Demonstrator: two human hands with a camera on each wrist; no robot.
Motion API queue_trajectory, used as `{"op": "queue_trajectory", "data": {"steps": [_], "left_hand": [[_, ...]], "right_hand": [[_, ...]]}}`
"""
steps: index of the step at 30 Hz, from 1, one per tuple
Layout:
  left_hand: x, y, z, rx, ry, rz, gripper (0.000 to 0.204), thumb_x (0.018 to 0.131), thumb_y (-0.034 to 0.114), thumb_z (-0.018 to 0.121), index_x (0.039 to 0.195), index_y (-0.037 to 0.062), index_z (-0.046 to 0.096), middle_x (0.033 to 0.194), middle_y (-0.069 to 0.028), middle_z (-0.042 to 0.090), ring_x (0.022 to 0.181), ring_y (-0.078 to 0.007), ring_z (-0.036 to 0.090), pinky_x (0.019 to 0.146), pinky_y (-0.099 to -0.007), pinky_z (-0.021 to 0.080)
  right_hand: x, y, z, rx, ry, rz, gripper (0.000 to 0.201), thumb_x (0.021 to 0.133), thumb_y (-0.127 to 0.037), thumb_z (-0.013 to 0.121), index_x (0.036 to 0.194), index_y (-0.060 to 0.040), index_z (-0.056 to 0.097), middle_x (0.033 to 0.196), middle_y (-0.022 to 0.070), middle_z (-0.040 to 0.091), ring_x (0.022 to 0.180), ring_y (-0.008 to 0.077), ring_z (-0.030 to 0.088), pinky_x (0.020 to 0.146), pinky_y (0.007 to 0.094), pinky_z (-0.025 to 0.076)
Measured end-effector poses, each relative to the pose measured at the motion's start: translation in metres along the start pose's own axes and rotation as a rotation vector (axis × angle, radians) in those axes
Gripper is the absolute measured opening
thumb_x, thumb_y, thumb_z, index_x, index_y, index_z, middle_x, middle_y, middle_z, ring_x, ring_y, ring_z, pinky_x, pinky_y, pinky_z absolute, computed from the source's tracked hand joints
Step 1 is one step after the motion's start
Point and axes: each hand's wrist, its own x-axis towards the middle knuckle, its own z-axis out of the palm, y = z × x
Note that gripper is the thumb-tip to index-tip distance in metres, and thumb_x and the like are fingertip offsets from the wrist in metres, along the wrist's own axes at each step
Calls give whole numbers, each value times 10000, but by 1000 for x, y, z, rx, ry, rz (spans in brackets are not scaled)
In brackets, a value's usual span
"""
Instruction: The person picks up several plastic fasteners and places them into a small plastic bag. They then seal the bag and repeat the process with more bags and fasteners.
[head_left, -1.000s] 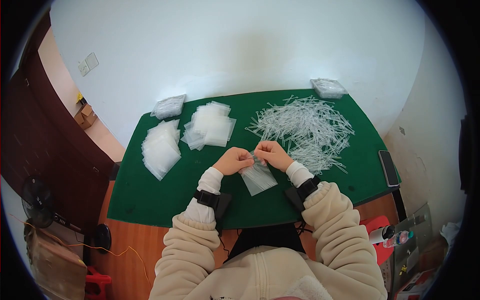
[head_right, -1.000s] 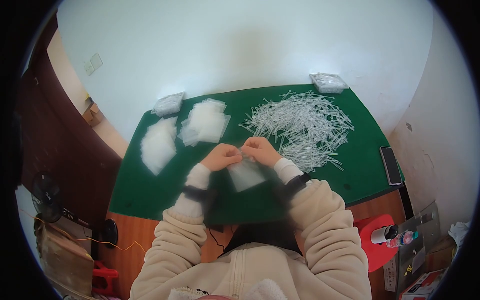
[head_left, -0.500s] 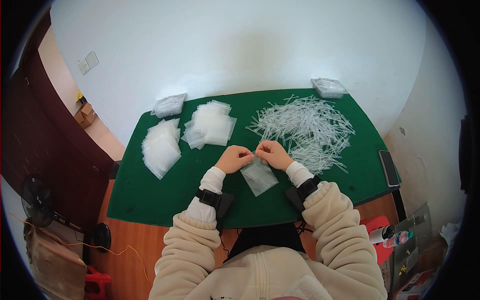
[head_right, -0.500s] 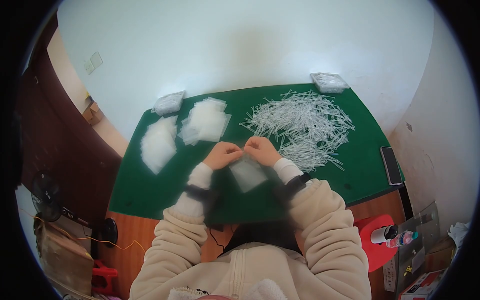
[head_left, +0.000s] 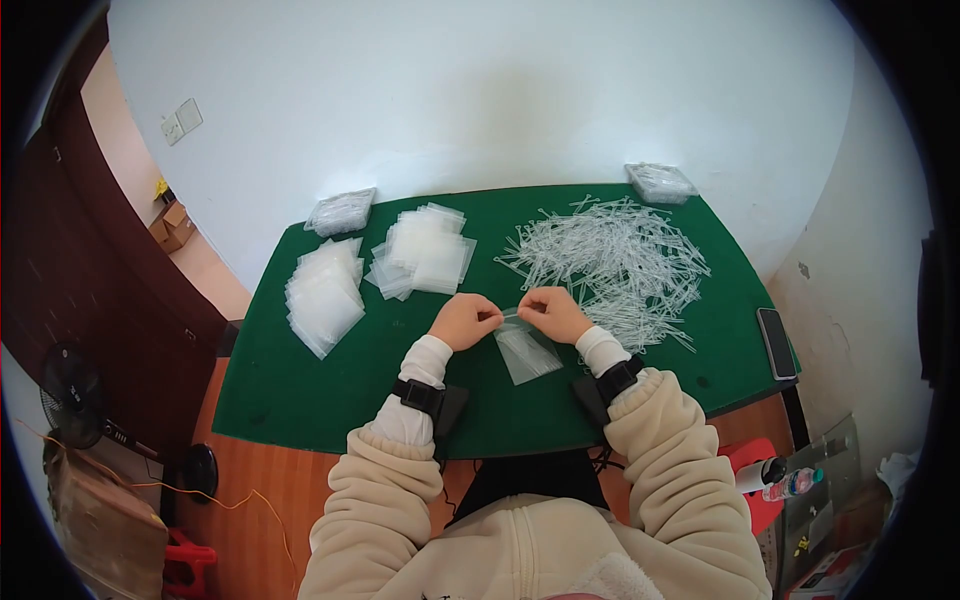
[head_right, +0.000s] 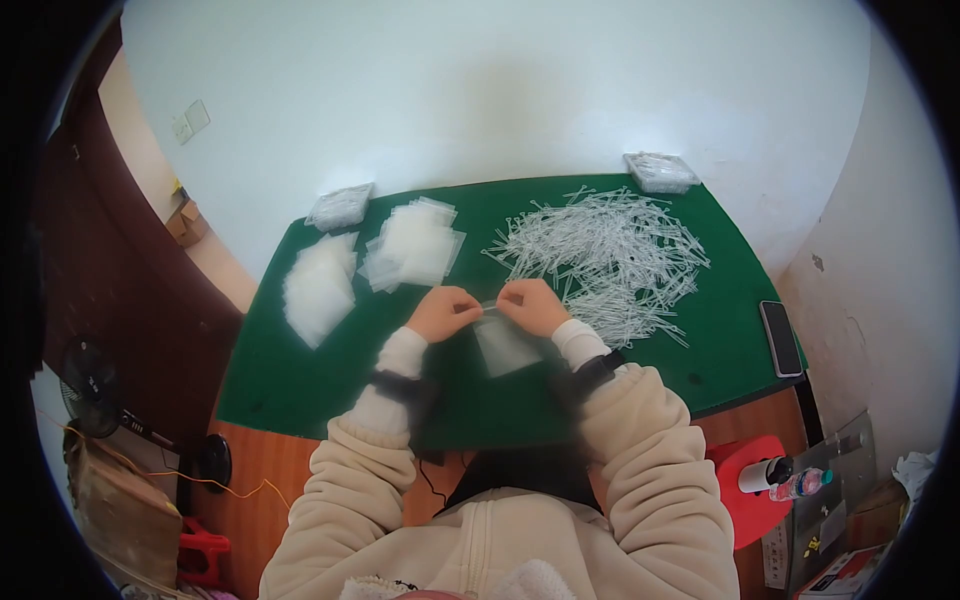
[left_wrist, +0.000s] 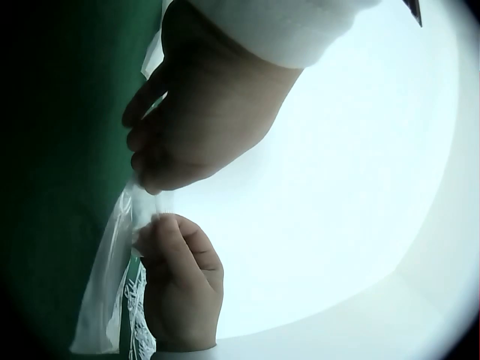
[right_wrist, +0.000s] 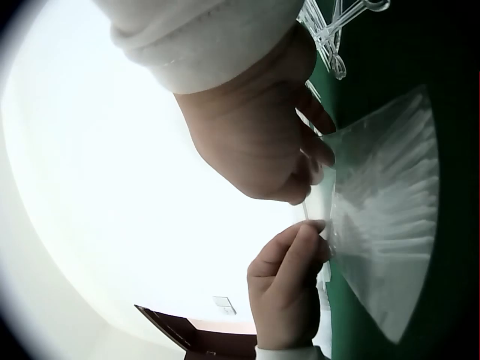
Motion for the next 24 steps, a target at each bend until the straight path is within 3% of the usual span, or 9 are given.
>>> {"op": "queue_trajectory", "data": {"steps": [3, 8, 12, 15, 20, 24], "left_hand": [[1, 2, 3, -23, 6, 124, 146, 708, 180, 630, 741, 39, 648, 698, -98, 608, 641, -238, 576, 580, -316, 455], [3, 4, 8, -22, 10, 156, 149, 706, 190, 637, 742, 46, 651, 689, -92, 602, 629, -230, 571, 577, -316, 453], [2, 1, 7, -36, 16, 136, 154, 710, 197, 633, 747, 49, 652, 692, -89, 603, 628, -227, 571, 580, -313, 453], [1, -4, 0, -37, -10, 70, 164, 740, 179, 619, 768, 19, 645, 702, -96, 592, 633, -204, 558, 590, -292, 435], [-1, -7, -7, -50, -44, -6, 183, 741, 194, 611, 772, 17, 642, 701, -102, 592, 629, -201, 559, 592, -293, 437], [-2, -4, -4, 33, -134, 33, 200, 741, 208, 605, 781, 15, 636, 695, -111, 588, 630, -215, 557, 590, -304, 438]], "right_hand": [[-2, -3, 4, -87, -91, -178, 137, 728, -157, 596, 753, -24, 617, 721, 110, 605, 651, 239, 576, 625, 316, 454], [-3, -7, 2, -117, -102, -176, 144, 719, -168, 595, 761, -33, 626, 725, 126, 605, 682, 280, 581, 641, 333, 459], [-1, -7, -2, -154, -128, -139, 151, 728, -176, 594, 765, -33, 627, 709, 121, 606, 679, 265, 586, 637, 327, 458], [-1, 0, -7, -97, -70, -54, 105, 745, -104, 608, 758, -1, 608, 641, 62, 574, 585, 127, 521, 549, 254, 424], [2, 6, -8, -11, -18, 2, 97, 756, -88, 597, 762, 9, 599, 643, 44, 565, 589, 103, 501, 553, 245, 416], [1, 2, -5, 4, -38, 20, 116, 753, -121, 583, 773, -9, 602, 693, 78, 594, 653, 153, 558, 635, 266, 445]]}}
